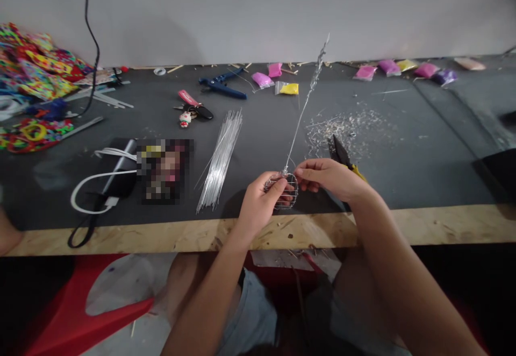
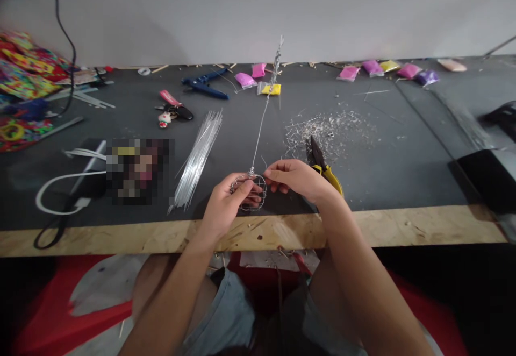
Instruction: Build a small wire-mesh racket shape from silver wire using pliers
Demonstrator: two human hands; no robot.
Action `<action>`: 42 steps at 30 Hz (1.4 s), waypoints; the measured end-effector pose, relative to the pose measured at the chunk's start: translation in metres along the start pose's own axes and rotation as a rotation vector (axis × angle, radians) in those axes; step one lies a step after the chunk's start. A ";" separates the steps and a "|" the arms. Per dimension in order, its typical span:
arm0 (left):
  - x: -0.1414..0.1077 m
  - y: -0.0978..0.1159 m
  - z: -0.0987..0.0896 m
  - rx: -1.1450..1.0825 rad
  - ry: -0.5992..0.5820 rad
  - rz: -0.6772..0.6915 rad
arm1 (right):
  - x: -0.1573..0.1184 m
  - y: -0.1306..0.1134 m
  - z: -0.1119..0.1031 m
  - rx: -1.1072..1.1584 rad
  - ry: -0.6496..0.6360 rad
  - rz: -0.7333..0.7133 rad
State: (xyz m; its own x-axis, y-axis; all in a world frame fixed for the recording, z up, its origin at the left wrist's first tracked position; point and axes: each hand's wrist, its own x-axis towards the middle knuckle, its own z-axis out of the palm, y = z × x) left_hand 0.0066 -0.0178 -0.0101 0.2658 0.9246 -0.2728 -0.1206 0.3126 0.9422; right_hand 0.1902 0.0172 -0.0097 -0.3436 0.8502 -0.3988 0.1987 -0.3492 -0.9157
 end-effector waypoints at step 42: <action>-0.010 0.007 -0.004 -0.319 -0.466 -0.382 | -0.005 0.002 0.016 0.446 -0.231 -0.264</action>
State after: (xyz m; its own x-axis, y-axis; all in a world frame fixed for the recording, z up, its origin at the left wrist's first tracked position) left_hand -0.0004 -0.0238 -0.0018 0.7211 0.5688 -0.3955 -0.1935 0.7135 0.6734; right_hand 0.1779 0.0057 -0.0101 -0.5313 0.8403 -0.1080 -0.3108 -0.3119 -0.8978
